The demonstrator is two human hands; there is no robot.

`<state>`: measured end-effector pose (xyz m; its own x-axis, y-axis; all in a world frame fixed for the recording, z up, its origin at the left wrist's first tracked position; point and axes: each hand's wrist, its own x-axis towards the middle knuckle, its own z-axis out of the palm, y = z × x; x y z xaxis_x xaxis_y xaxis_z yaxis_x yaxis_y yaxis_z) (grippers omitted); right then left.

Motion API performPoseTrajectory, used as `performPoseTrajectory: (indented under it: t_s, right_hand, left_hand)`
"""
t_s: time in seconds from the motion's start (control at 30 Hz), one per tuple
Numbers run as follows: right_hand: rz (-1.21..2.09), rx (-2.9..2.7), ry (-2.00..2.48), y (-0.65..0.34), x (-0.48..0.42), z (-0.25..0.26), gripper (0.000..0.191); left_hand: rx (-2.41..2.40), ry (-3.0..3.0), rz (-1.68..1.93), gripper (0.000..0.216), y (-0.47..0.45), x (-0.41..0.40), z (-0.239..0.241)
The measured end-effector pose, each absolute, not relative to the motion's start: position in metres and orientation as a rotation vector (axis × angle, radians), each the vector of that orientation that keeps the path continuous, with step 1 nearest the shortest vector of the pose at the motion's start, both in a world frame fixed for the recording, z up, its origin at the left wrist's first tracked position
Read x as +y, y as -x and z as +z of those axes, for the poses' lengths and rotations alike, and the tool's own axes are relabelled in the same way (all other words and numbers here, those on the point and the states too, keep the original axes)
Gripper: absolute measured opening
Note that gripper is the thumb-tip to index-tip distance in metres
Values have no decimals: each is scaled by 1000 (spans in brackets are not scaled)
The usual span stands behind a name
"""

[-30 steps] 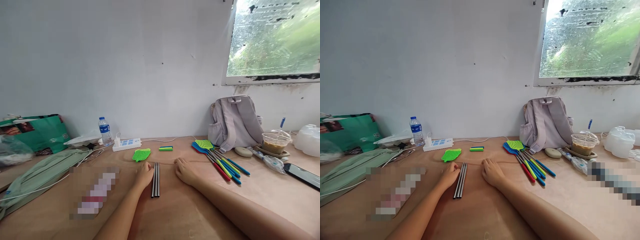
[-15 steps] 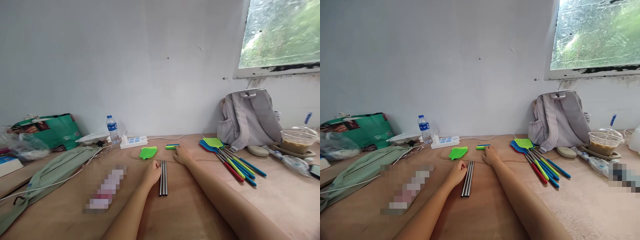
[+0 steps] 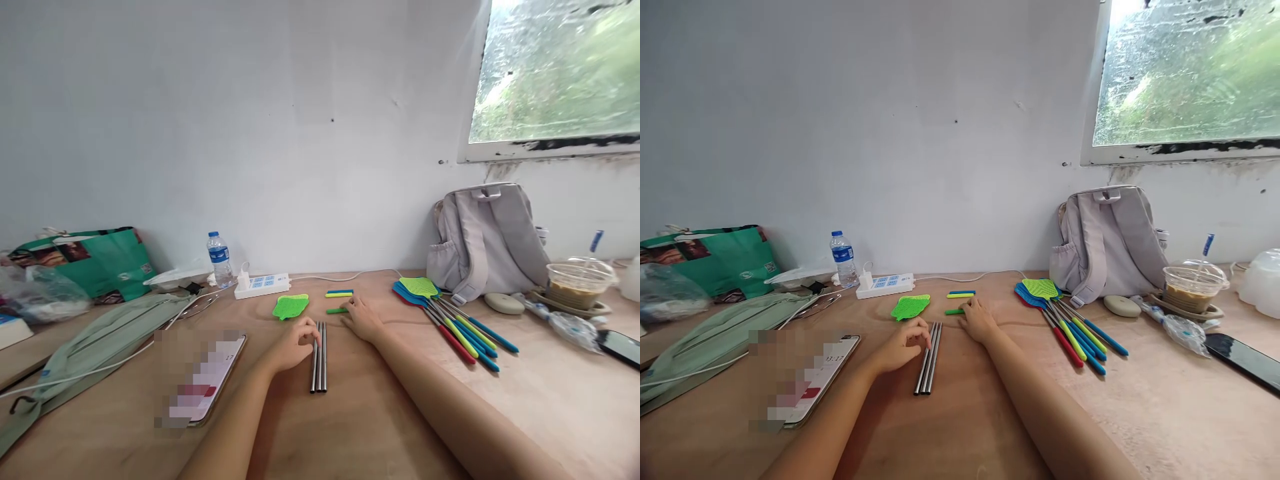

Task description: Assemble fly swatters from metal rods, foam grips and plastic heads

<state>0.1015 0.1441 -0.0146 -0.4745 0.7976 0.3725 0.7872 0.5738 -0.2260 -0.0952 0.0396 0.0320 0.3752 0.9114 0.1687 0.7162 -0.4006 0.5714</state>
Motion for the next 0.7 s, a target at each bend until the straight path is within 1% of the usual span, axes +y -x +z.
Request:
performPoseTrajectory:
  t_s: [0.07,0.13,0.2,0.27,0.33,0.5,0.7]
  right_hand:
    - [47,-2390,1243,-107,132,-14,17]
    - [60,-2399,1230,-112,120,-14,15]
    - [61,-2396,1225,-115,108,-13,19]
    - [48,-2387,1224,-117,99,-12,28]
    - [34,-2381,1224,-118,94,-12,32]
    - [17,-2397,1197,-116,94,-11,21]
    - [6,-2418,1159,-117,94,-10,23]
  left_hand:
    - [1324,-2268,530,31,93,33,39]
    - [1281,-2292,394,33,89,27,44]
    - [1298,-2313,280,31,84,23,47]
    - [1336,-2330,195,28,81,21,47]
    - [1354,-2348,158,25,78,21,45]
    - [1293,-2410,162,25,76,18,44]
    - [1259,-2449,130,24,70,15,45]
